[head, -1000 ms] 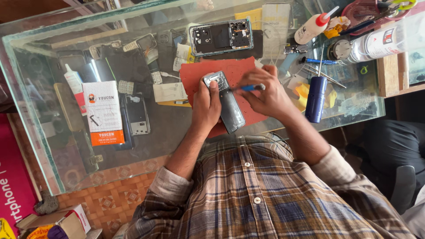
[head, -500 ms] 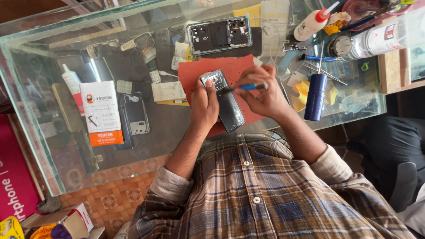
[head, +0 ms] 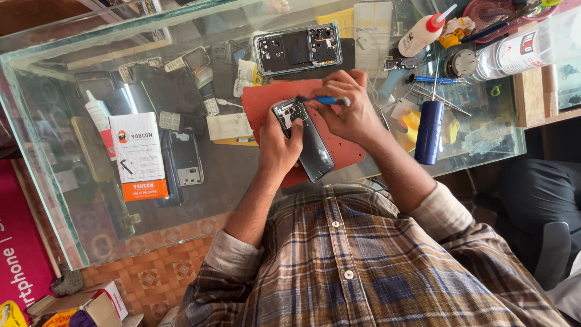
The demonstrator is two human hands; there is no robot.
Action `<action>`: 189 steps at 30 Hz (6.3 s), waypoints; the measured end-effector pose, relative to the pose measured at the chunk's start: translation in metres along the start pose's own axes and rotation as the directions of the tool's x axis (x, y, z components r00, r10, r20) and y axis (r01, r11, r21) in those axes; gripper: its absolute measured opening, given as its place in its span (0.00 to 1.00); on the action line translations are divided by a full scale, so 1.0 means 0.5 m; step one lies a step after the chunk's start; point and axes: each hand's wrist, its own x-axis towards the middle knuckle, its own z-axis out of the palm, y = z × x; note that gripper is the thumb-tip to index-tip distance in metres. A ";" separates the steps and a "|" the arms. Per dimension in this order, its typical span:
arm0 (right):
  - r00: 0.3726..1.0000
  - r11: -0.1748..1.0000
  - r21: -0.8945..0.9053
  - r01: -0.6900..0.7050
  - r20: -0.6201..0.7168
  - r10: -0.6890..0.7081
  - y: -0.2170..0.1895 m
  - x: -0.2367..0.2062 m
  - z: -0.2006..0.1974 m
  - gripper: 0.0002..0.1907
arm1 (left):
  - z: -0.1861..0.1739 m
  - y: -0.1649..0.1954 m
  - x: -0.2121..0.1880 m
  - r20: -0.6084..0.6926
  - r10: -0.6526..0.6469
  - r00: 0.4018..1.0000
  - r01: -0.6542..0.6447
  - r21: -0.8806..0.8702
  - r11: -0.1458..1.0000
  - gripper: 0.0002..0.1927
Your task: The person cleans the back of a disassembled smartphone with a blue tool, then applies glue from a bottle to the back panel. They continue to scrape and clean the back surface with the tool, focusing on the camera module area.
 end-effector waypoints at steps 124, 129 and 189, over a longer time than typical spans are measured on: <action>0.901 0.789 -0.442 -0.427 -0.130 0.414 0.004 -0.204 -0.098 0.11 | 0.008 -0.032 -0.008 -0.002 0.058 0.998 -0.058 -0.012 0.998 0.15; 0.912 0.772 -0.486 -0.410 -0.223 0.344 0.027 -0.199 -0.070 0.06 | 0.008 -0.033 -0.007 0.010 0.019 1.000 -0.019 -0.030 0.999 0.15; 0.974 0.992 0.048 -0.118 -0.189 0.125 0.009 -0.052 0.066 0.12 | 0.016 -0.017 0.000 0.008 0.053 0.999 -0.054 0.081 0.995 0.13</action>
